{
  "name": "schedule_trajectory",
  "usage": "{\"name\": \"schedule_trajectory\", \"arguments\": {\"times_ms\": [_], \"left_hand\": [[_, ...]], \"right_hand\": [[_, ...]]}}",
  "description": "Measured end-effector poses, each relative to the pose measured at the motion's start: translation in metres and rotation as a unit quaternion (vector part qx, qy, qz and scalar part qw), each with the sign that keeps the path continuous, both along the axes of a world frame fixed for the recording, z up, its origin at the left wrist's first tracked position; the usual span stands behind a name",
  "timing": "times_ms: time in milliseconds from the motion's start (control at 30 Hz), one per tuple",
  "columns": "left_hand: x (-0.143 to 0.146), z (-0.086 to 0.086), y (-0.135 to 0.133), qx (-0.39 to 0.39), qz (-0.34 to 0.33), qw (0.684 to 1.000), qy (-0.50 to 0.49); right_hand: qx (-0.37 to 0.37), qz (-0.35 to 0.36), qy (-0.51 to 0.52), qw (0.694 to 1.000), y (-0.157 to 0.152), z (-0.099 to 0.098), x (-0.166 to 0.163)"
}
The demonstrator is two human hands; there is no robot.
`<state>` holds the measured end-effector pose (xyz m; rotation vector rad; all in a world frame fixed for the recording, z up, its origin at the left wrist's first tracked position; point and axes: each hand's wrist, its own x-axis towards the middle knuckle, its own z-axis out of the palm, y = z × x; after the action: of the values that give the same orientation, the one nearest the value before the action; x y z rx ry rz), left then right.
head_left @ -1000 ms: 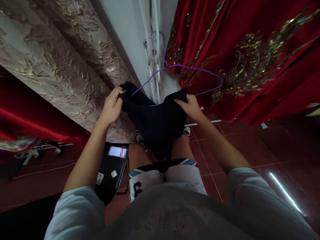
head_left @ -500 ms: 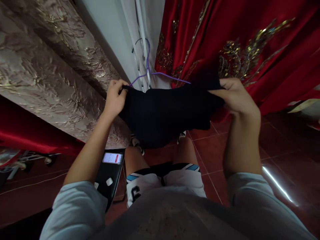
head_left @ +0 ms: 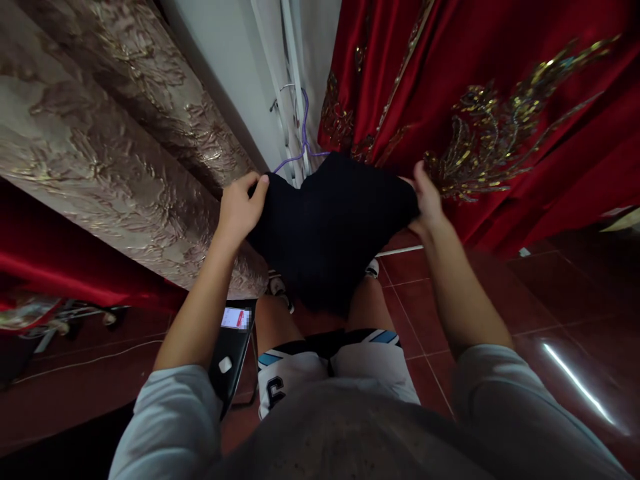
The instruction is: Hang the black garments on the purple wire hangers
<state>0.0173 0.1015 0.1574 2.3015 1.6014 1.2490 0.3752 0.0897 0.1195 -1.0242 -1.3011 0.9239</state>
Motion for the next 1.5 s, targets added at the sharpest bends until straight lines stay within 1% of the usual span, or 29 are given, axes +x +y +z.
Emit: {"name": "schedule_trajectory", "arguments": {"times_ms": [100, 167, 233, 300, 333, 367, 400, 433, 500, 533, 567, 633, 667, 700, 733, 767, 833, 867, 900, 967, 1033, 1100, 1133, 1200, 1267, 1333, 1367, 1433, 1500], "left_hand": [[0.017, 0.005, -0.005, 0.026, -0.068, 0.997, -0.002], [0.033, 0.008, -0.012, 0.056, -0.113, 0.992, -0.013], [0.05, 0.012, -0.025, 0.076, -0.14, 0.987, -0.029], [0.064, 0.018, -0.039, 0.069, -0.152, 0.984, -0.06], [0.069, 0.021, -0.045, 0.051, -0.156, 0.983, -0.081], [0.072, 0.024, -0.052, 0.022, -0.16, 0.982, -0.103], [0.073, 0.026, -0.058, -0.018, -0.166, 0.978, -0.127], [0.071, 0.028, -0.065, -0.068, -0.176, 0.97, -0.153], [0.063, 0.029, -0.081, -0.184, -0.203, 0.939, -0.206], [0.056, 0.028, -0.091, -0.248, -0.221, 0.916, -0.227], [0.049, 0.026, -0.101, -0.316, -0.241, 0.887, -0.234], [0.032, 0.021, -0.12, -0.442, -0.284, 0.829, -0.194], [0.024, 0.019, -0.127, -0.484, -0.298, 0.808, -0.154], [0.016, 0.017, -0.131, -0.504, -0.305, 0.8, -0.113], [0.008, 0.016, -0.131, -0.499, -0.3, 0.809, -0.083], [0.0, 0.016, -0.128, -0.471, -0.282, 0.833, -0.067], [-0.014, 0.016, -0.111, -0.372, -0.223, 0.898, -0.072], [-0.021, 0.016, -0.1, -0.31, -0.184, 0.929, -0.085], [-0.026, 0.016, -0.088, -0.242, -0.141, 0.955, -0.099], [-0.031, 0.016, -0.068, -0.089, -0.052, 0.987, -0.122], [-0.028, 0.015, -0.06, 0.053, 0.03, 0.991, -0.121], [-0.018, 0.01, -0.064, 0.128, 0.063, 0.987, -0.081], [-0.011, 0.005, -0.069, 0.128, 0.053, 0.989, -0.044], [0.002, -0.01, -0.08, 0.073, 0.007, 0.996, 0.053], [0.013, -0.03, -0.085, -0.011, -0.024, 0.988, 0.151], [0.02, -0.052, -0.085, -0.077, -0.016, 0.977, 0.197], [0.023, -0.063, -0.085, -0.096, -0.011, 0.977, 0.191], [0.029, -0.083, -0.086, -0.109, -0.018, 0.986, 0.124], [0.038, -0.099, -0.093, -0.104, -0.037, 0.994, 0.016]], "right_hand": [[-0.04, 0.071, -0.009, 0.997, -0.014, 0.01, 0.008], [-0.003, 0.05, -0.004, 0.999, -0.027, 0.019, 0.005], [0.044, 0.005, 0.002, 0.999, -0.043, 0.028, -0.002], [0.076, -0.022, -0.01, 0.997, -0.063, 0.035, -0.013], [0.087, -0.007, -0.032, 0.996, -0.074, 0.037, -0.019], [0.094, 0.031, -0.067, 0.993, -0.085, 0.039, -0.025], [0.099, 0.098, -0.112, 0.984, -0.094, 0.04, -0.032], [0.099, 0.185, -0.159, 0.965, -0.102, 0.039, -0.038], [0.085, 0.347, -0.233, 0.904, -0.108, 0.032, -0.048], [0.08, 0.381, -0.25, 0.887, -0.105, 0.026, -0.051], [0.083, 0.37, -0.255, 0.889, -0.099, 0.019, -0.052], [0.108, 0.255, -0.245, 0.929, -0.081, 0.0, -0.049], [0.12, 0.191, -0.235, 0.946, -0.071, -0.01, -0.047], [0.122, 0.154, -0.226, 0.954, -0.06, -0.019, -0.044], [0.111, 0.153, -0.22, 0.957, -0.051, -0.027, -0.041], [0.084, 0.184, -0.216, 0.955, -0.044, -0.034, -0.04], [-0.012, 0.274, -0.185, 0.944, -0.031, -0.04, -0.041], [-0.059, 0.304, -0.16, 0.937, -0.026, -0.038, -0.042], [-0.091, 0.311, -0.13, 0.937, -0.019, -0.033, -0.045], [-0.089, 0.254, -0.069, 0.961, -0.002, -0.016, -0.049], [-0.024, 0.142, -0.026, 0.989, 0.021, 0.006, -0.051], [0.024, 0.045, 0.009, 0.999, 0.041, 0.026, -0.046], [0.031, 0.019, 0.023, 0.999, 0.048, 0.032, -0.042], [0.03, -0.003, 0.051, 0.998, 0.054, 0.036, -0.029], [0.034, -0.019, 0.075, 0.996, 0.047, 0.028, -0.016], [0.042, -0.049, 0.101, 0.993, 0.031, 0.012, -0.005], [0.044, -0.069, 0.115, 0.99, 0.021, 0.003, -0.003], [0.058, -0.139, 0.124, 0.981, -0.001, -0.017, -0.003], [0.098, -0.262, 0.085, 0.956, -0.028, -0.039, -0.015]]}}
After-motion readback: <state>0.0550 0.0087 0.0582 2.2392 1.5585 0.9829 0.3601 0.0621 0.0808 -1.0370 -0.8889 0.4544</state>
